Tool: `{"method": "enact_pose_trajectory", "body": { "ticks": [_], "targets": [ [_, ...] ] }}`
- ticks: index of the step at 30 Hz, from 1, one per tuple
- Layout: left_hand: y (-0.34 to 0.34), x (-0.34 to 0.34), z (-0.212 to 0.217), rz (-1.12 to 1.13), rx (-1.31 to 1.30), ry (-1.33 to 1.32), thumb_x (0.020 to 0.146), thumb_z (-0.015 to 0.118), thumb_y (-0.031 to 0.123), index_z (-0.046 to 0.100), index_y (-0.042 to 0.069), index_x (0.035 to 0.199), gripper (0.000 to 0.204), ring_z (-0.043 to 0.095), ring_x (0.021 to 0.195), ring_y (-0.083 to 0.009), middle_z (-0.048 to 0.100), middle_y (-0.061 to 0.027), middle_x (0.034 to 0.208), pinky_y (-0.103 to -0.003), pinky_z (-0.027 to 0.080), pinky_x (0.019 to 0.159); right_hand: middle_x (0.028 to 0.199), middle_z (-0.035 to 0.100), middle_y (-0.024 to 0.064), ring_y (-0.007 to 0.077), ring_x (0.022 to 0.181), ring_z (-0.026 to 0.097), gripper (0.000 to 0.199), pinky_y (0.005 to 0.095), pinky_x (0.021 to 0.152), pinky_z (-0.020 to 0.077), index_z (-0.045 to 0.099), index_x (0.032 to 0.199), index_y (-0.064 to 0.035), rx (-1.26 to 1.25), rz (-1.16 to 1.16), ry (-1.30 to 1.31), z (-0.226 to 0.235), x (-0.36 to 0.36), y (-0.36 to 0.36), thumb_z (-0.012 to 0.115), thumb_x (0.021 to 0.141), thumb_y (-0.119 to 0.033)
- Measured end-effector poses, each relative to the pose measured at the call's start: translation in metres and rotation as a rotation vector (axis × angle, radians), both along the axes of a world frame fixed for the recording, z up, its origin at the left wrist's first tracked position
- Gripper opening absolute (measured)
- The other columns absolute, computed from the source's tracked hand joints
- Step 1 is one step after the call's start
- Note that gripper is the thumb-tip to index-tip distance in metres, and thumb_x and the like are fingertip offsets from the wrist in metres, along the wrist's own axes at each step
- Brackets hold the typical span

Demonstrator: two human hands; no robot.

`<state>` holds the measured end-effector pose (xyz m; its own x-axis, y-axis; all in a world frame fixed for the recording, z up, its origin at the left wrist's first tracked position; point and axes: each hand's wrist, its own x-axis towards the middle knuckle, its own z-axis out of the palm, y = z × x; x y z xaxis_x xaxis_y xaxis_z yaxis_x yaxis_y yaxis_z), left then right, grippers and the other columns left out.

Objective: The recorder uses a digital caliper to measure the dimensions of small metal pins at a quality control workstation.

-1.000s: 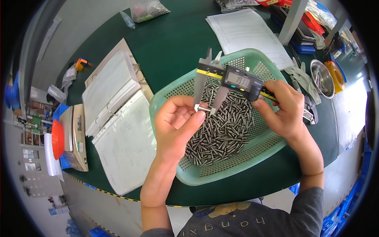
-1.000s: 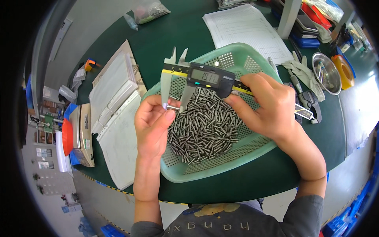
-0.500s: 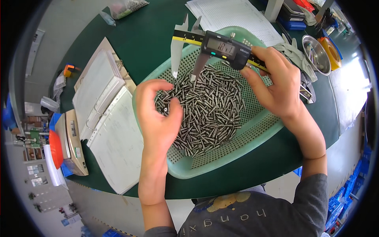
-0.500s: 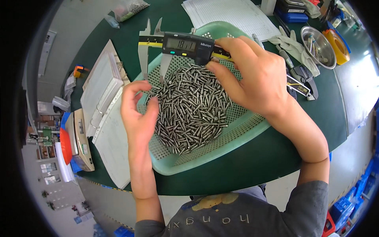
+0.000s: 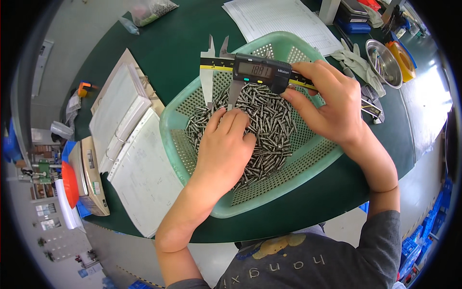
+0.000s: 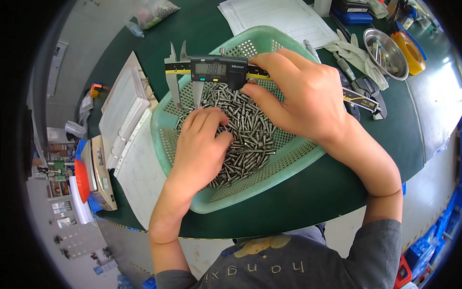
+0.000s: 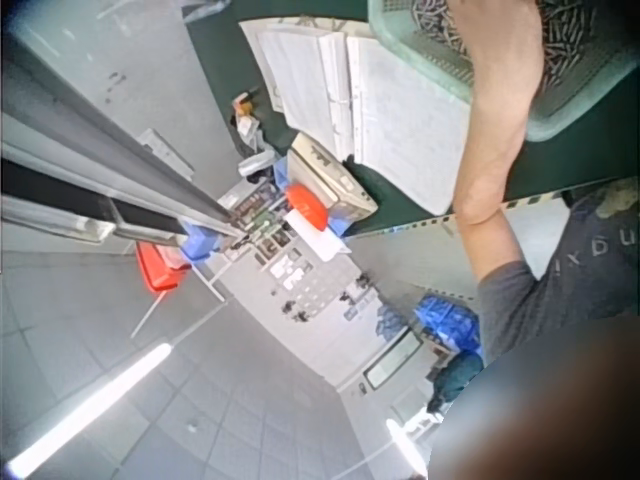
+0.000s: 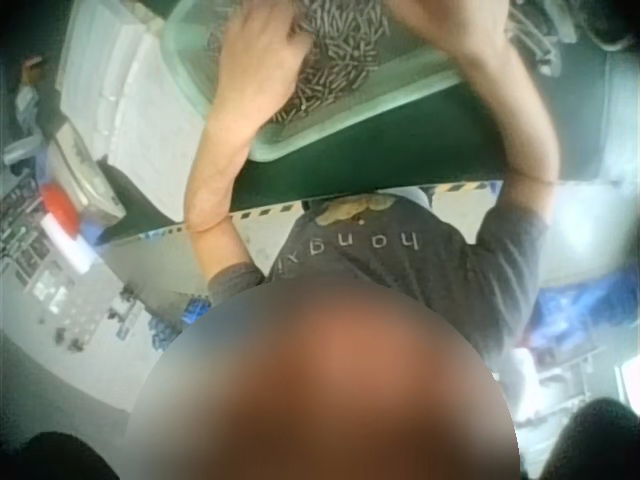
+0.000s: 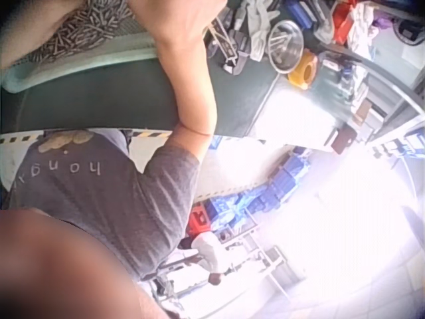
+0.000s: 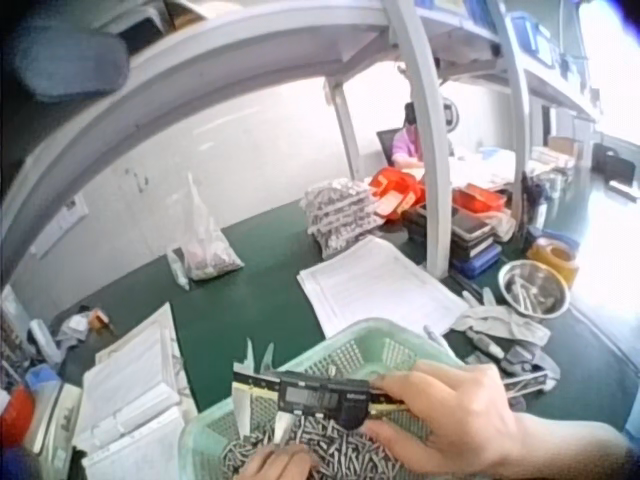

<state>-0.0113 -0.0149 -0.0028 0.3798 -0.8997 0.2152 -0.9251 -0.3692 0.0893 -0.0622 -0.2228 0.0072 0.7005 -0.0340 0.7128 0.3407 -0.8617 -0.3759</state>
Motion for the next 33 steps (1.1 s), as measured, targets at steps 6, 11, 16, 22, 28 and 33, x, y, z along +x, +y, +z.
{"method": "enact_pose_trajectory", "body": {
  "ticks": [6, 11, 16, 22, 28, 33],
  "targets": [
    [0.007, 0.001, 0.004, 0.171, -0.512, 0.539, 0.071, 0.065, 0.004, 0.058, 0.001, 0.083, 0.015, 0.054, 0.082, -0.0182, 0.055, -0.0060, 0.082, -0.031, 0.041, 0.079, 0.069, 0.058, 0.0064, 0.0203, 0.051, 0.056, 0.030, 0.0280, 0.043, 0.0431, 0.060, 0.092, -0.0032, 0.047, -0.017, -0.059, 0.004, 0.000, 0.002, 0.072, 0.067, -0.014],
    [0.020, 0.008, 0.004, 0.274, -1.005, 1.208, 0.085, 0.058, 0.005, 0.055, -0.002, 0.104, 0.021, 0.049, 0.078, -0.0072, 0.055, -0.0016, 0.084, -0.021, 0.040, 0.072, 0.068, 0.057, 0.0078, 0.0202, 0.051, 0.056, 0.033, 0.0263, 0.044, 0.0436, 0.059, 0.094, -0.0004, 0.067, 0.002, -0.116, 0.001, 0.000, 0.000, 0.073, 0.066, -0.010],
    [0.024, 0.010, 0.002, 0.183, -1.165, 1.295, 0.084, 0.058, 0.004, 0.055, -0.001, 0.103, 0.020, 0.058, 0.090, -0.0130, 0.061, -0.0074, 0.094, -0.024, 0.045, 0.081, 0.067, 0.056, 0.0092, 0.0209, 0.050, 0.054, 0.032, 0.0268, 0.044, 0.0430, 0.058, 0.094, 0.0018, 0.039, 0.024, -0.070, 0.006, -0.003, 0.004, 0.072, 0.067, -0.009],
    [0.024, 0.008, 0.005, 0.221, -1.178, 1.329, 0.081, 0.061, 0.001, 0.057, 0.000, 0.099, 0.019, 0.057, 0.083, -0.0110, 0.062, -0.0076, 0.091, -0.022, 0.045, 0.074, 0.067, 0.056, 0.0090, 0.0205, 0.050, 0.054, 0.032, 0.0273, 0.044, 0.0427, 0.058, 0.094, 0.0016, 0.061, 0.060, -0.055, 0.003, -0.002, 0.003, 0.072, 0.067, -0.010],
    [0.023, 0.008, 0.003, 0.176, -1.222, 1.317, 0.079, 0.064, 0.000, 0.057, -0.001, 0.097, 0.019, 0.056, 0.081, -0.0099, 0.063, -0.0076, 0.091, -0.021, 0.045, 0.070, 0.065, 0.055, 0.0081, 0.0205, 0.049, 0.054, 0.032, 0.0280, 0.042, 0.0419, 0.058, 0.094, 0.0013, 0.045, 0.076, -0.016, 0.005, -0.003, 0.003, 0.072, 0.067, -0.010],
    [0.021, 0.007, 0.004, 0.183, -1.240, 1.318, 0.079, 0.064, -0.001, 0.057, -0.001, 0.096, 0.018, 0.057, 0.080, -0.0102, 0.062, -0.0072, 0.090, -0.021, 0.046, 0.070, 0.065, 0.054, 0.0081, 0.0203, 0.049, 0.054, 0.032, 0.0280, 0.042, 0.0416, 0.058, 0.093, 0.0013, 0.048, 0.070, 0.010, 0.006, -0.003, 0.004, 0.072, 0.068, -0.011]
  ]
}}
